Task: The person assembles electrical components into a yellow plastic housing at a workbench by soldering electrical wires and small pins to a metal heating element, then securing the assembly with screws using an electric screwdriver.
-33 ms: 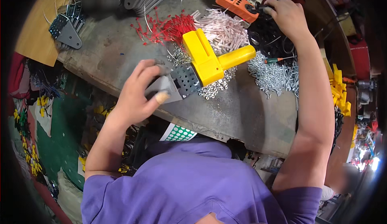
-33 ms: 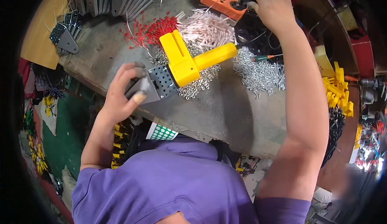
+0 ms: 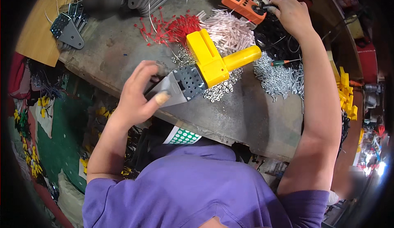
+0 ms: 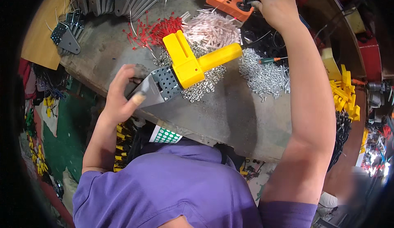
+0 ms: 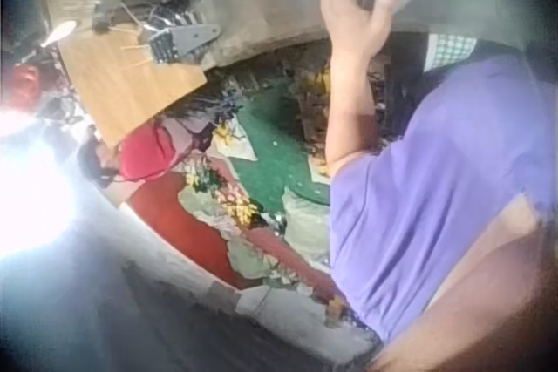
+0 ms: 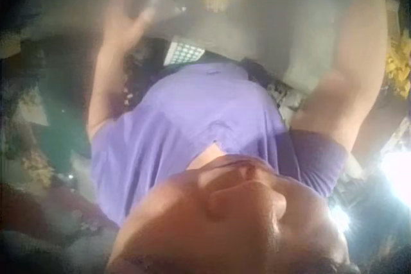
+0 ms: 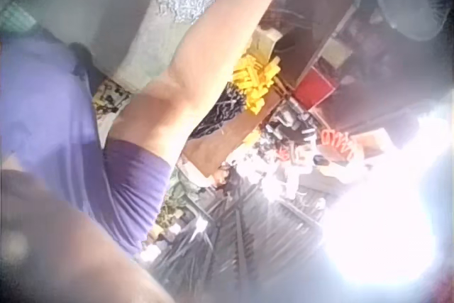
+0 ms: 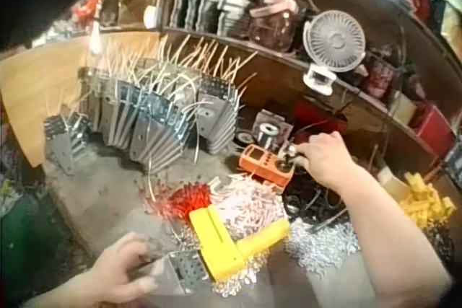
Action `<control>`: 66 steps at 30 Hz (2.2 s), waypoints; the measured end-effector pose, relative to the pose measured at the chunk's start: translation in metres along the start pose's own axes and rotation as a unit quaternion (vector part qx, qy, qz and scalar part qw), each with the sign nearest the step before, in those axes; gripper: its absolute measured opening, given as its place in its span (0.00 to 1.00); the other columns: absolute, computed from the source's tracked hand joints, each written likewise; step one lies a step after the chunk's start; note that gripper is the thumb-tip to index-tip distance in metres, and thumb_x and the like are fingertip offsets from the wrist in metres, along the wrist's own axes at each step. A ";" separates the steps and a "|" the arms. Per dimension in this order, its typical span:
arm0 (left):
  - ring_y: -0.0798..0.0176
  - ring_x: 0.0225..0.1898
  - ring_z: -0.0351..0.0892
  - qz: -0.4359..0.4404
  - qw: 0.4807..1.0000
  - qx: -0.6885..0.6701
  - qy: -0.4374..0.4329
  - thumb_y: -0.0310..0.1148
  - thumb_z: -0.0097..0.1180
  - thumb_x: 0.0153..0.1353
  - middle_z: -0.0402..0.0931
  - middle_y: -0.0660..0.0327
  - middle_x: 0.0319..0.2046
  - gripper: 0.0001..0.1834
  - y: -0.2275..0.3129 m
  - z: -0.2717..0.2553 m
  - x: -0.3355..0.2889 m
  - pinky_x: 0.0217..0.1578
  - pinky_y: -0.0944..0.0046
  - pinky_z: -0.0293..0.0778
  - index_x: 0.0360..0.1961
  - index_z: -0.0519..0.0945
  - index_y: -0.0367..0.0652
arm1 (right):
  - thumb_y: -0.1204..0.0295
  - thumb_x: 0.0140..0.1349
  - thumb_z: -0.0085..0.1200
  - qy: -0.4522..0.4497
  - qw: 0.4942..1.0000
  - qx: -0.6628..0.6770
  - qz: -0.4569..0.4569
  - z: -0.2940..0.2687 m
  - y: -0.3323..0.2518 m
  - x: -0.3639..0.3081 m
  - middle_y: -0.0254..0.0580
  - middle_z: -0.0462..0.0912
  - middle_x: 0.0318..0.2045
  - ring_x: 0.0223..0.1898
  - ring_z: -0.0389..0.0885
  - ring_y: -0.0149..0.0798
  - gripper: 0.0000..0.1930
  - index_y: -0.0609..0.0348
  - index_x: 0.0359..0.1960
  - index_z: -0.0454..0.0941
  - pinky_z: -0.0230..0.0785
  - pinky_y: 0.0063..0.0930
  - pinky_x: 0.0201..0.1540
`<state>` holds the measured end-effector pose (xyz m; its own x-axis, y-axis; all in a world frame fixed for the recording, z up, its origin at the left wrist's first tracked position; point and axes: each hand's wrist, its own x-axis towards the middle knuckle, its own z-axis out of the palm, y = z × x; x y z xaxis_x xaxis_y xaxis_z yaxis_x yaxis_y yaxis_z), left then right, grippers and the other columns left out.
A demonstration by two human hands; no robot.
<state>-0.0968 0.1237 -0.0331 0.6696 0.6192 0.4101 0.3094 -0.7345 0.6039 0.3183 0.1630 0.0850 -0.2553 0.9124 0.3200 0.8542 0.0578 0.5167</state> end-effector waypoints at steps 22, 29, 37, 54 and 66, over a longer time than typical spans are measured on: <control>0.56 0.46 0.74 0.044 0.963 -0.141 0.225 0.32 0.65 0.50 0.72 0.52 0.45 0.29 -0.019 0.017 -0.010 0.48 0.58 0.71 0.51 0.67 0.37 | 0.73 0.56 0.56 0.098 0.963 0.250 0.012 -0.081 -0.118 -0.015 0.53 0.73 0.46 0.49 0.72 0.51 0.19 0.64 0.50 0.71 0.64 0.41 0.55; 0.52 0.46 0.67 0.063 0.992 -0.047 0.094 0.37 0.68 0.47 0.64 0.49 0.47 0.31 0.035 0.042 -0.124 0.46 0.54 0.69 0.52 0.69 0.39 | 0.71 0.60 0.56 0.047 0.770 0.632 0.073 -0.083 -0.182 -0.124 0.37 0.80 0.40 0.44 0.77 0.35 0.15 0.58 0.49 0.76 0.66 0.30 0.49; 0.56 0.52 0.75 -0.262 0.813 -0.517 0.055 0.24 0.60 0.56 0.70 0.48 0.49 0.40 0.082 0.057 -0.154 0.54 0.55 0.70 0.64 0.48 0.42 | 0.81 0.53 0.56 -0.081 0.667 0.741 -0.006 -0.115 -0.251 -0.176 0.45 0.78 0.40 0.43 0.79 0.44 0.19 0.60 0.49 0.73 0.70 0.33 0.47; 0.57 0.50 0.76 -0.146 0.899 -0.398 0.111 0.11 0.50 0.54 0.71 0.47 0.47 0.35 0.081 0.060 -0.155 0.49 0.58 0.74 0.60 0.52 0.41 | 0.87 0.39 0.58 0.032 0.751 0.653 -0.089 -0.122 -0.297 -0.177 0.46 0.73 0.33 0.35 0.74 0.50 0.28 0.61 0.47 0.67 0.67 0.40 0.38; 0.57 0.48 0.79 -0.144 0.908 -0.379 0.105 0.10 0.54 0.53 0.74 0.47 0.43 0.33 0.078 0.057 -0.153 0.49 0.59 0.75 0.57 0.54 0.38 | 0.88 0.38 0.58 0.017 0.713 0.698 -0.068 -0.115 -0.297 -0.174 0.45 0.72 0.31 0.33 0.74 0.49 0.30 0.60 0.48 0.67 0.67 0.40 0.36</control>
<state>-0.1367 -0.0443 -0.0877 0.4663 0.8531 0.2341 -0.1550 -0.1817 0.9711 0.0571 -0.0596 -0.0326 -0.3698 0.8503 0.3745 0.4323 0.5143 -0.7407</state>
